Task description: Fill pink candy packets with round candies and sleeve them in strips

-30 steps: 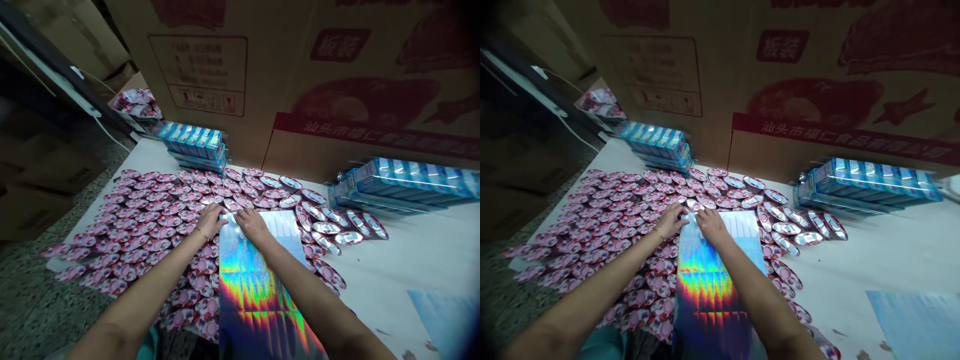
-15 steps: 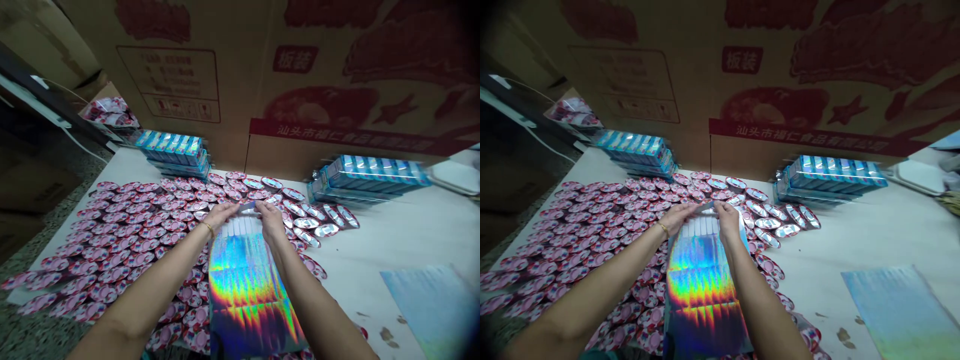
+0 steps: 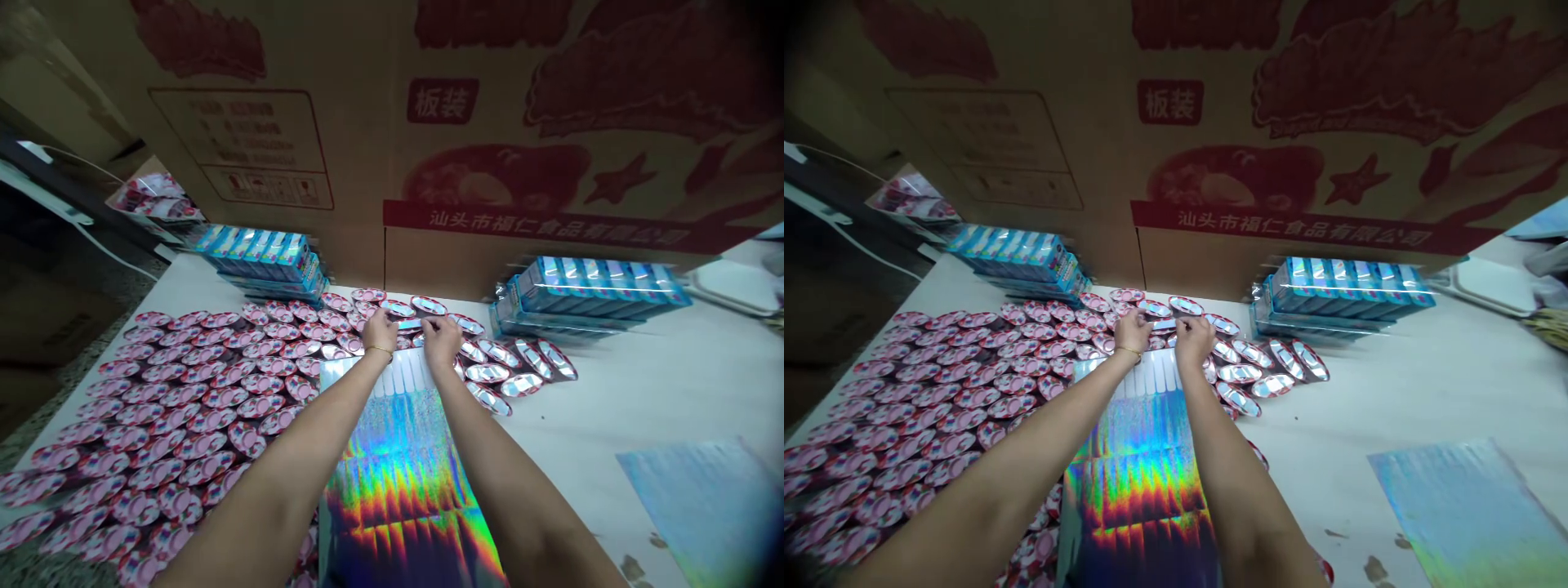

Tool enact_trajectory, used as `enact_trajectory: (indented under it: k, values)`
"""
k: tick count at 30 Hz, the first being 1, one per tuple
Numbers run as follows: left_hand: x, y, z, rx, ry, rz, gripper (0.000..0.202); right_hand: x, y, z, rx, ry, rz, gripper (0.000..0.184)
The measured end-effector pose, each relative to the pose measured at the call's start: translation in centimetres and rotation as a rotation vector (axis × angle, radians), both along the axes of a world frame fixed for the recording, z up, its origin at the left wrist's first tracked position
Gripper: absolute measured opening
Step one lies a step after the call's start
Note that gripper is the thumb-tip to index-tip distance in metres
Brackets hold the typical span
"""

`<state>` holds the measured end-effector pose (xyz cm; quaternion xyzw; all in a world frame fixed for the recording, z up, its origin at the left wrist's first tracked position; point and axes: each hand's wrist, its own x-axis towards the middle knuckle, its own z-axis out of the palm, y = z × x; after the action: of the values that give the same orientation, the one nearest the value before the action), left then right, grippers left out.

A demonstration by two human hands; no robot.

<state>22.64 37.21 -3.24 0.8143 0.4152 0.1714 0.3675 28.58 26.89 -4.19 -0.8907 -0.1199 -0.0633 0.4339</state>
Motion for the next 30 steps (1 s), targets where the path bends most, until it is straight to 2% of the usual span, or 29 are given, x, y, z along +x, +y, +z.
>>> enact_trajectory:
  k: [5,10,13,15,17,20,23,26,30]
  values:
    - [-0.3,-0.9,0.4,0.148,0.146,-0.031,0.032,0.3,0.3,-0.6,-0.152,-0.040,0.053,0.017]
    - [-0.1,-1.8,0.8,0.191,0.155,-0.068,0.030,0.9,0.3,-0.3,-0.122,-0.094,0.066,0.009]
    - [-0.9,-1.0,1.1,0.216,0.108,-0.028,0.032,1.5,-0.2,0.5,-0.142,-0.063,0.102,0.009]
    - [-3.0,0.6,1.4,0.245,0.065,-0.004,0.031,1.5,-0.8,1.0,-0.110,-0.084,0.153,0.011]
    - [-6.3,2.6,1.6,0.279,0.030,-0.024,0.028,0.7,-1.1,1.4,-0.036,-0.156,0.277,0.015]
    - [-12.3,5.2,1.7,0.330,0.050,-0.181,0.023,-2.6,-0.2,1.6,-0.006,-0.253,0.590,0.019]
    - [-16.6,6.2,1.2,0.365,0.153,-0.373,0.027,-7.3,2.1,1.4,-0.137,-0.340,0.856,0.020]
    - [-18.0,6.1,0.1,0.379,0.207,-0.382,0.029,-10.8,4.5,0.7,-0.334,-0.426,0.948,0.026]
    - [-18.0,5.8,-1.1,0.367,0.152,-0.340,0.026,-12.2,5.6,-0.7,-0.475,-0.508,0.979,0.025]
